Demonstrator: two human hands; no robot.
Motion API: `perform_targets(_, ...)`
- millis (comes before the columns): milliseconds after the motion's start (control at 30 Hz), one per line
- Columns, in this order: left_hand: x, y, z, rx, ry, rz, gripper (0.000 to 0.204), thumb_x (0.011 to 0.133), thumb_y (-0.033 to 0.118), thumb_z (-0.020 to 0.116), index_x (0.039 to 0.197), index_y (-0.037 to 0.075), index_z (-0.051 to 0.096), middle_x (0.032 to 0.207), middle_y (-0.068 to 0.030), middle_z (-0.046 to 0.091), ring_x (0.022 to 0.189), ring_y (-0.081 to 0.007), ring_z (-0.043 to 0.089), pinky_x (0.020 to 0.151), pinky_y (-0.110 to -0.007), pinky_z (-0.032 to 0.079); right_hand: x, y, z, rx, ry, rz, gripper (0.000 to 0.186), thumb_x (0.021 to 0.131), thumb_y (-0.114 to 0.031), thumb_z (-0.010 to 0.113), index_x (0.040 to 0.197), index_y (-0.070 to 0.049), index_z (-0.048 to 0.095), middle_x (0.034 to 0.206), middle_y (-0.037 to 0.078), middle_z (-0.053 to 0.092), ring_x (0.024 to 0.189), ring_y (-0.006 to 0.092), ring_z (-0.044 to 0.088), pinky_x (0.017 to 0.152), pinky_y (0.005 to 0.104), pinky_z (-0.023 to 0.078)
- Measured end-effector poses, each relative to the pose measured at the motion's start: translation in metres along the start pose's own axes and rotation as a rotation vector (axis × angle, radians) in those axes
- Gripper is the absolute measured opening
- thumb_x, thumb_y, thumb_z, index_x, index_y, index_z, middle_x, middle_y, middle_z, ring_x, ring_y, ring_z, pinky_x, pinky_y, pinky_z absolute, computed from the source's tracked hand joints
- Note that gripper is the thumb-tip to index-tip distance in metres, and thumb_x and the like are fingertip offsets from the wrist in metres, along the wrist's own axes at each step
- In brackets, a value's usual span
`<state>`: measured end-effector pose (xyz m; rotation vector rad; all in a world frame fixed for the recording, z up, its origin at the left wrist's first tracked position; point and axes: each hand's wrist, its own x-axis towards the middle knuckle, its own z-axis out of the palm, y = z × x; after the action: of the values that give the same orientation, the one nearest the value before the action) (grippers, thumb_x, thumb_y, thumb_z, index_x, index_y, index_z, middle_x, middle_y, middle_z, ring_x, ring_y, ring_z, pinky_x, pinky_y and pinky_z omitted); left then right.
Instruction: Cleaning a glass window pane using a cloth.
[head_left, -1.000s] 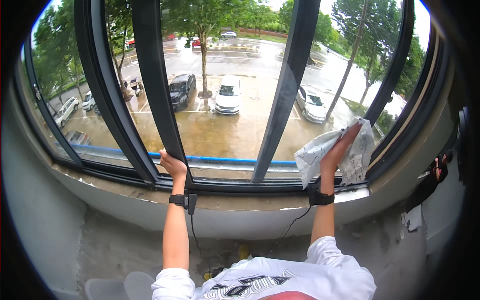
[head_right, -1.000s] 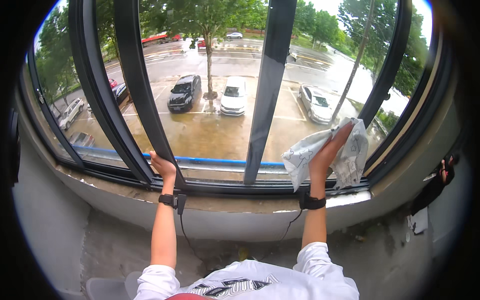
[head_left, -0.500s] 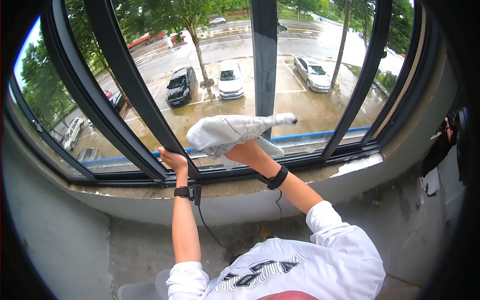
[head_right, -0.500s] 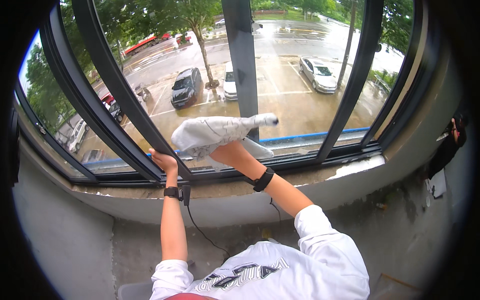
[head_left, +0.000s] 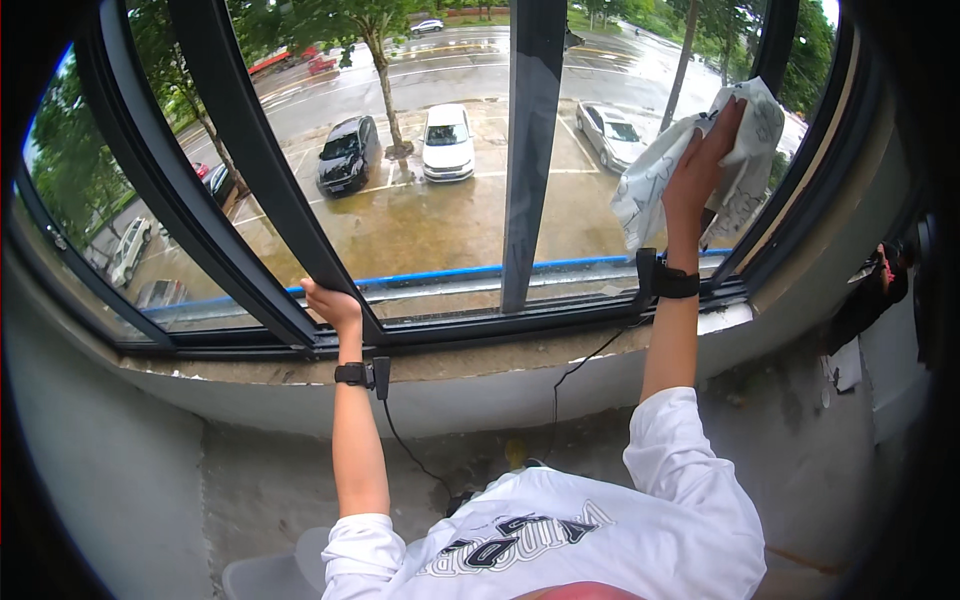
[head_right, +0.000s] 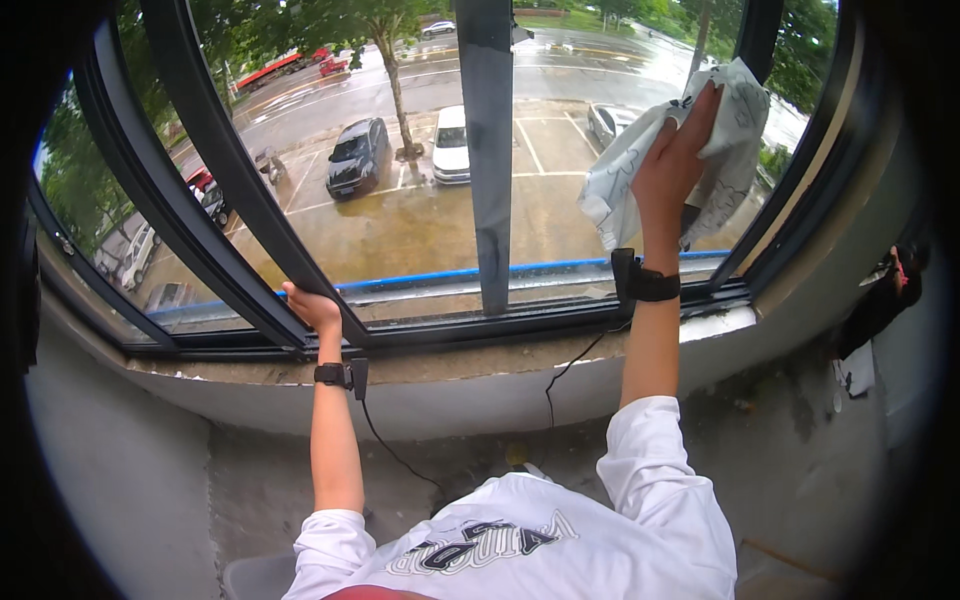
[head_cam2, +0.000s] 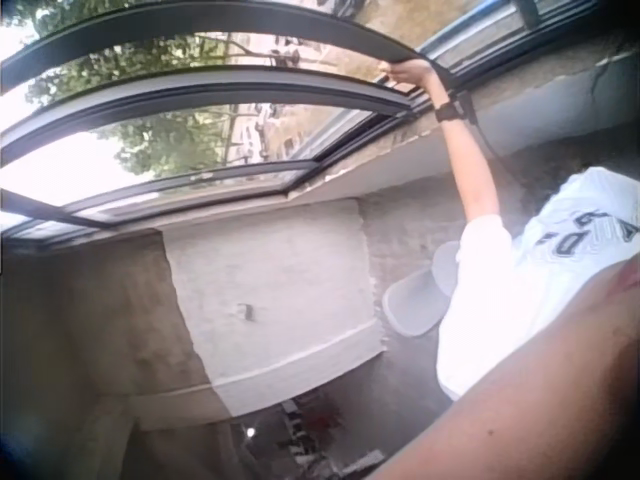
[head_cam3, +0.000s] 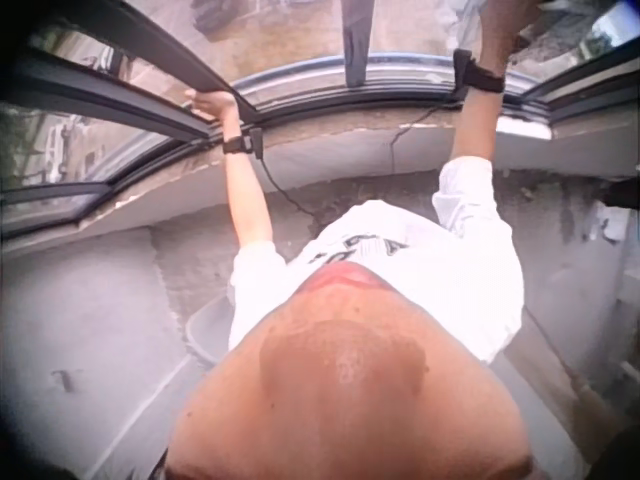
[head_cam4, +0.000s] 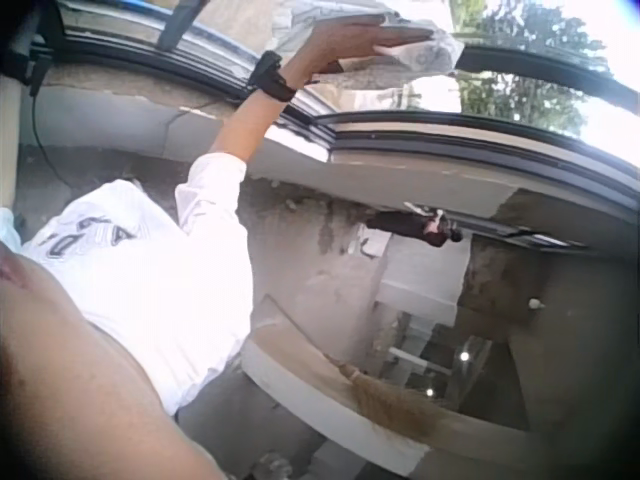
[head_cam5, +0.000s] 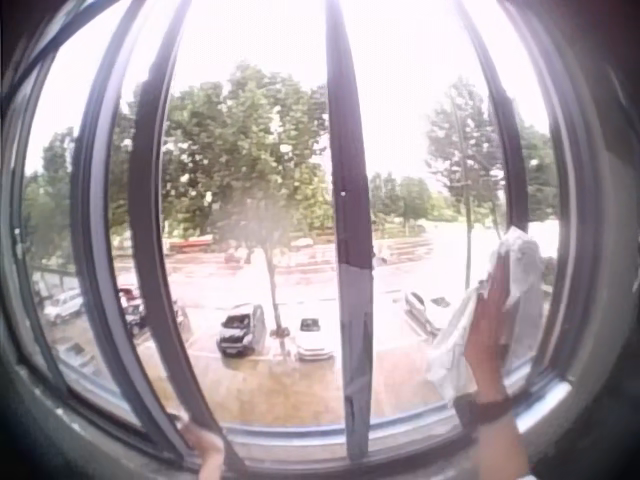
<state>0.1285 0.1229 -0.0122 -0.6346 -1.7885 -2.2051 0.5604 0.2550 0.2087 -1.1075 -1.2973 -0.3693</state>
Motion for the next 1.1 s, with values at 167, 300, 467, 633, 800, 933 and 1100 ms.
perform_targets(167,-0.003,0.005,0.003,-0.06,-0.038,0.005,0.062,0.104,0.045,0.022,0.073,-0.003,0.046,0.072,-0.012,0.055,0.069,-0.0269,0.049,0.071,-0.042,0.04,-0.004,-0.002,0.023,0.06,0.1,0.058,0.04,0.098,-0.008,0.047,0.137,0.003,0.04,0.129,0.022,0.05,0.113,0.0337,0.052,0.097,0.0377,0.039)
perform_targets(300,0.002,0.0,0.0,-0.027,-0.06,0.002,0.062,0.103,0.045,0.021,0.073,-0.002,0.046,0.072,-0.0117,0.056,0.069,-0.0265,0.049,0.07,-0.041,0.04,-0.044,-0.068,0.053,-0.025,0.247,-0.239,0.064,0.082,-0.008,0.064,0.14,0.001,0.038,0.13,0.027,0.05,0.12,0.0418,0.048,0.094,0.0435,0.04)
perform_targets(467,0.003,-0.011,0.003,-0.062,-0.073,-0.064,0.063,0.103,0.045,0.021,0.073,-0.004,0.046,0.074,-0.0148,0.058,0.071,-0.0289,0.051,0.072,-0.043,0.04,-0.142,-0.176,0.063,0.56,-0.663,-0.215,0.041,0.086,-0.026,0.06,0.122,-0.008,0.057,0.098,0.015,0.067,0.09,0.0289,0.065,0.072,0.0367,0.052)
perform_targets(633,0.021,-0.079,0.006,0.387,0.184,0.449,0.069,0.102,0.046,0.023,0.084,-0.012,0.055,0.082,-0.0249,0.061,0.08,-0.0424,0.054,0.079,-0.047,0.04,-0.236,-0.185,0.086,1.082,-0.913,0.107,0.033,0.085,-0.027,0.06,0.111,-0.006,0.059,0.103,0.013,0.066,0.097,0.0275,0.063,0.084,0.0385,0.049)
perform_targets(800,-0.015,0.008,0.02,0.072,0.005,0.037,0.072,0.101,0.047,0.019,0.075,-0.012,0.051,0.08,-0.0295,0.06,0.079,-0.045,0.052,0.077,-0.053,0.036,-0.217,-0.139,0.094,1.632,-1.064,1.087,0.029,0.091,-0.024,0.054,0.108,-0.002,0.059,0.103,0.017,0.065,0.098,0.0312,0.061,0.086,0.0438,0.046)
perform_targets(933,0.008,-0.001,-0.011,0.096,0.008,0.052,0.069,0.102,0.047,0.021,0.071,-0.009,0.048,0.076,-0.0262,0.061,0.071,-0.042,0.051,0.072,-0.05,0.038,-0.161,-0.104,0.053,0.976,-0.603,0.415,0.03,0.095,-0.026,0.049,0.106,0.0,0.059,0.1,0.019,0.064,0.096,0.0336,0.06,0.084,0.0438,0.046)
perform_targets(1100,0.001,0.006,0.006,0.056,0.079,0.088,0.065,0.102,0.044,0.021,0.07,-0.007,0.045,0.071,-0.0237,0.058,0.068,-0.0396,0.049,0.069,-0.049,0.037,-0.038,-0.017,0.045,0.054,0.018,-0.36,0.034,0.101,-0.028,0.042,0.104,0.001,0.06,0.096,0.021,0.064,0.094,0.0365,0.06,0.083,0.0438,0.046)
